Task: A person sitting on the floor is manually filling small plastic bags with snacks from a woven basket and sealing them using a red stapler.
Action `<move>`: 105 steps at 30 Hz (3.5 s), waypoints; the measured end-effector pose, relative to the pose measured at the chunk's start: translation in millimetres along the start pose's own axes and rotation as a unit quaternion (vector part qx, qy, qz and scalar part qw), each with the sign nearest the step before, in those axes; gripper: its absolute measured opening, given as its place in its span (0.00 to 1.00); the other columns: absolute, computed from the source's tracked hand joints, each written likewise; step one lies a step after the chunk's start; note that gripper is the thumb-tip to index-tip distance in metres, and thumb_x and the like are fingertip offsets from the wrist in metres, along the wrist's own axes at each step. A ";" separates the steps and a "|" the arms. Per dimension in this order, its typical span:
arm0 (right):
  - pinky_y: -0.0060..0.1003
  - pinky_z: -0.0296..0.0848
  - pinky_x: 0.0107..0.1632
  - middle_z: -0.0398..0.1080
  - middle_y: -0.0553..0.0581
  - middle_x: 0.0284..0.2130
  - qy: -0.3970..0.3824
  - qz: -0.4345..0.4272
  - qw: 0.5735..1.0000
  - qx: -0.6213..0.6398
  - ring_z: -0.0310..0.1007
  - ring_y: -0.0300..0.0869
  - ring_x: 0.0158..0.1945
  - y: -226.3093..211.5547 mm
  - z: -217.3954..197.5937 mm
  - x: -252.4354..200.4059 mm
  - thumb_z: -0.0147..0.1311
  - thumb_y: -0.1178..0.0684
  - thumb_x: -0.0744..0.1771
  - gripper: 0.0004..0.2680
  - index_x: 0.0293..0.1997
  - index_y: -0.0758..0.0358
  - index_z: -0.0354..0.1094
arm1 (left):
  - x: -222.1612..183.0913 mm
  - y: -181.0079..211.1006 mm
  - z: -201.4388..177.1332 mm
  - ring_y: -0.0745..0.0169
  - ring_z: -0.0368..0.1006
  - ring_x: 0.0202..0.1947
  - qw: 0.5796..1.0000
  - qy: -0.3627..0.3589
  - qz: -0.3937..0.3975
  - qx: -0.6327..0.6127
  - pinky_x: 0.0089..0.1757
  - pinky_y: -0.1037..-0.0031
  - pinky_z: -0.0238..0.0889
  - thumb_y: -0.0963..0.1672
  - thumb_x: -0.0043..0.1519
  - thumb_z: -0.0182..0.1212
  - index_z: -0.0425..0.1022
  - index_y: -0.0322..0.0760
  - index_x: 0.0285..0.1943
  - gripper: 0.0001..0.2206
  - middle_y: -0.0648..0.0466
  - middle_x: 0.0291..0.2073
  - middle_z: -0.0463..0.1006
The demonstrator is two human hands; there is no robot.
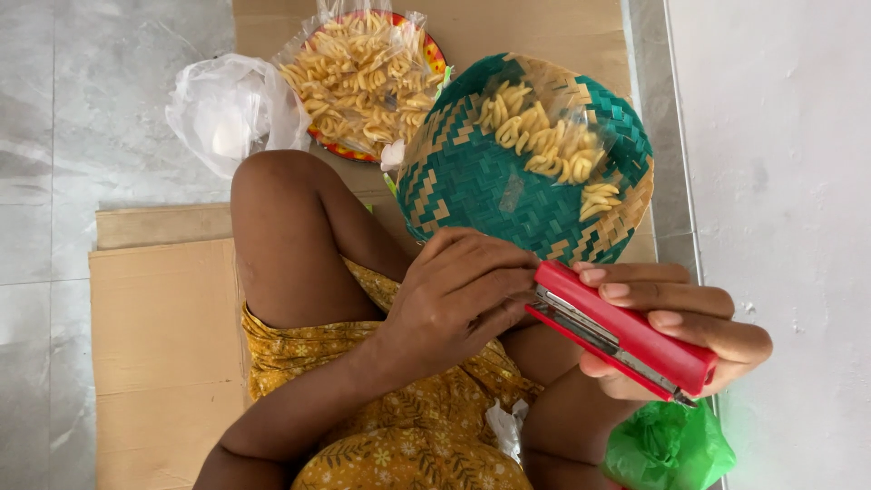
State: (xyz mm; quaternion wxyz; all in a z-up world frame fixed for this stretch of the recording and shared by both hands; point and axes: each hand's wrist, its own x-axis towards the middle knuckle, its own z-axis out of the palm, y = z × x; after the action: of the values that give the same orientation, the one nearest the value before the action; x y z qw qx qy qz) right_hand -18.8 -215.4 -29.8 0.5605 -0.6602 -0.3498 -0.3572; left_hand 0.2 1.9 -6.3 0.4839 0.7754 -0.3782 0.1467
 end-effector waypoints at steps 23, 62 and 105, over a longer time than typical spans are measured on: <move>0.38 0.88 0.49 0.71 0.55 0.41 0.066 0.065 0.996 -0.007 0.79 0.42 0.45 0.1 23.4 -6.8 0.66 0.50 0.62 0.20 0.52 0.56 0.54 | -7.7 -8.5 0.0 0.57 0.73 0.48 0.998 -0.042 -0.050 -0.026 0.57 0.66 0.60 0.42 0.59 0.70 0.69 0.36 0.66 0.25 0.54 0.49 0.78; 0.37 0.80 0.55 0.71 0.54 0.58 0.417 0.200 0.874 0.153 0.77 0.42 0.53 106.0 -145.2 -105.7 0.55 0.35 0.67 0.26 0.72 0.54 0.59 | 0.2 -57.0 -19.2 0.68 0.73 0.42 0.965 0.060 -0.171 -0.188 0.45 0.77 0.69 0.39 0.64 0.64 0.76 0.40 0.50 0.08 0.56 0.46 0.80; 0.31 0.74 0.49 0.65 0.56 0.42 0.639 0.476 0.595 0.105 0.69 0.39 0.43 165.4 -131.9 -134.3 0.53 0.45 0.68 0.13 0.49 0.64 0.69 | 8.3 -442.9 45.2 0.46 0.78 0.35 0.902 -0.191 -0.248 0.298 0.40 0.58 0.69 0.42 0.58 0.62 0.79 0.39 0.35 0.03 0.47 0.34 0.82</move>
State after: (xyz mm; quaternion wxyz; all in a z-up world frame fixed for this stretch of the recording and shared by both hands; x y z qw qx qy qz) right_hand 46.2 -375.3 -211.6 0.7966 -0.2724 0.4266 -0.3306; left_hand 322.2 68.1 -306.8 0.1697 0.9652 -0.1975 -0.0234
